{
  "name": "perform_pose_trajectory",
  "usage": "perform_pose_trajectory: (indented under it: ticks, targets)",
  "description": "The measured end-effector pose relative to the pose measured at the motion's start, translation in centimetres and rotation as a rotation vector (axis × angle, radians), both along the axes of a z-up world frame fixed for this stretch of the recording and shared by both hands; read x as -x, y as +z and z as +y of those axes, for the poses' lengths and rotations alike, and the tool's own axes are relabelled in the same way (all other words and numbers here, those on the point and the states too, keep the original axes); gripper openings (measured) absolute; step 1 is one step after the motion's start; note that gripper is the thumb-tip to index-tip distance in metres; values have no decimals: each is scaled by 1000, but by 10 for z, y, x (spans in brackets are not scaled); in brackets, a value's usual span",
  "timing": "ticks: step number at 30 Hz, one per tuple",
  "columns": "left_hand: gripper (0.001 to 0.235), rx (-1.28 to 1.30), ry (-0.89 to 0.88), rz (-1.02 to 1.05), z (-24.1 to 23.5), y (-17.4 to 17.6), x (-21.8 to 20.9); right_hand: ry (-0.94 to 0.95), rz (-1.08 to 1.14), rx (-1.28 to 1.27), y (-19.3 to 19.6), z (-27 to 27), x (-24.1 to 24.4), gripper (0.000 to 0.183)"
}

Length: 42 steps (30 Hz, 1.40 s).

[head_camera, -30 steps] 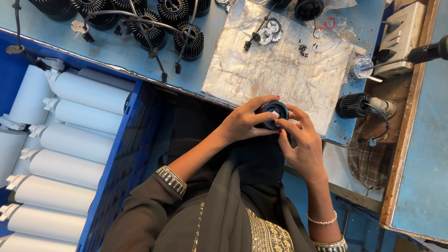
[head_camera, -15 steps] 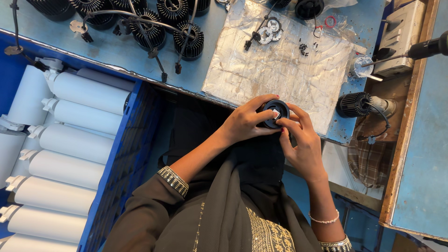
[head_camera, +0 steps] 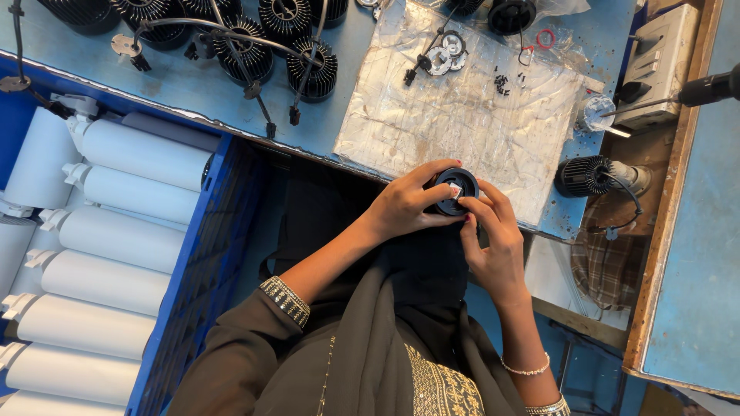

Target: The person picks up a black cylindrical heat sink component and inserts a small white rectangular piece into its center. They then place a circular metal disc over the opening and press it into place, completing the assembly of one unit.

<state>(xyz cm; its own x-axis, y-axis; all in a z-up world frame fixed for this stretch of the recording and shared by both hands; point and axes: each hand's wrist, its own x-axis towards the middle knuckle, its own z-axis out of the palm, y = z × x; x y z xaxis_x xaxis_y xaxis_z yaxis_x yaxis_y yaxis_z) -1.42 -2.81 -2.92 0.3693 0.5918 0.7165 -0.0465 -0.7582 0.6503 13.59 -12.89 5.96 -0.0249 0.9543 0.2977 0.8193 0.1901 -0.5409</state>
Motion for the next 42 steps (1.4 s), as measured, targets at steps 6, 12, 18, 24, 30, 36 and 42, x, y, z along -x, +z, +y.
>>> perform_pose_trajectory:
  ticks: [6,12,18,24,30,36,42]
  targets:
    - [44,26,1,-2,-1,1,0,-63,-44,-8,1,-2,7,30]
    - [42,30,22,-3,-2,2,-1,-64,-63,-64,-1,-1,6,32]
    - [42,11,24,4,-2,3,-1,-91,-39,-18,-1,-3,7,33]
    - [41,15,12,16,-2,5,1,-66,-33,28,4,-5,7,34]
    - [43,39,-39,-6,-1,5,2,4,56,32,11,0,-4,35]
    - [43,147,-149,-30,0,4,4,-20,147,5,3,5,-5,39]
    - [52,126,-143,18,-1,7,7,38,60,-45,-1,5,-5,43]
